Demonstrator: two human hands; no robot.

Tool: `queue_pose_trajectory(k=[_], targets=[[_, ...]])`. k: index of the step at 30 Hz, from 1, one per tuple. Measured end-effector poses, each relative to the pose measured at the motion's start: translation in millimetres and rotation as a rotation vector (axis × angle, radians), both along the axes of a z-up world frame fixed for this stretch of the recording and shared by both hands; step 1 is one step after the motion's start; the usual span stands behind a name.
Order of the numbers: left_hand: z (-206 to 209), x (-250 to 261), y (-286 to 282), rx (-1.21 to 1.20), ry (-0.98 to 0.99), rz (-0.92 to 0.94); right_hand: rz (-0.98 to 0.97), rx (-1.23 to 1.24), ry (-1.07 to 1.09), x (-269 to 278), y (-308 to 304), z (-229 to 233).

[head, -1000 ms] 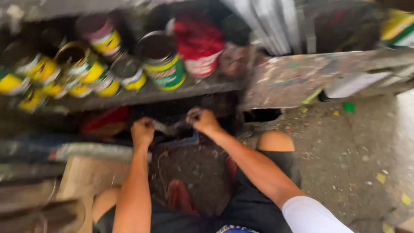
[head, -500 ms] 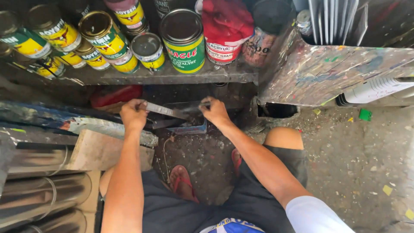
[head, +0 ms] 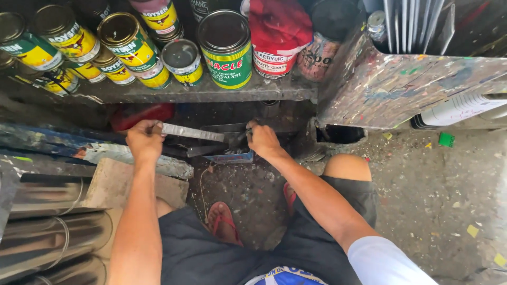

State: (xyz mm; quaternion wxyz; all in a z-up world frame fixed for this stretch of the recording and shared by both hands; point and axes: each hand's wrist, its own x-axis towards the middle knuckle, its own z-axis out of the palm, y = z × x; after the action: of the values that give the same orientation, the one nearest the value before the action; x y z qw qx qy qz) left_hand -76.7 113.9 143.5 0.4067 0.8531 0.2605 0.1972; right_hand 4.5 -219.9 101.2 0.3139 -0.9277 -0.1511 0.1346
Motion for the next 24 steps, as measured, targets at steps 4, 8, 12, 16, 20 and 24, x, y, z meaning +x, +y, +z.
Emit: queue_pose_trajectory(k=[4,8,12,16,20,24], targets=[[-33.7,12.4,-40.2,0.189,0.055,0.011,0.102,0.171,-0.049,-24.9,3.4,55.7],[-33.8,22.2,-70.5,0.083,0.1,-0.067,0.182,0.249,-0.114,-22.2,4.1,59.1],[-0.7,16.0,-48.3,0.208,0.025,-0.051,0.132,0.054,-0.067,-19.2,-11.5,42.0],[74.9,-14.8,-75.7,0.284,-0.075,-0.059,0.183,-0.137,-0.099,-19.4,-8.7,27.3],[87.6,-49.4,-118.6,0.394,-0.051,-0.111,0.281,-0.133,0.019,-34.3,0.2,66.2],[40.8,-69.4,-121.3,0.363,-0.099,-0.151,0.237,0.154,-0.383,-55.0,3.9,146.1]])
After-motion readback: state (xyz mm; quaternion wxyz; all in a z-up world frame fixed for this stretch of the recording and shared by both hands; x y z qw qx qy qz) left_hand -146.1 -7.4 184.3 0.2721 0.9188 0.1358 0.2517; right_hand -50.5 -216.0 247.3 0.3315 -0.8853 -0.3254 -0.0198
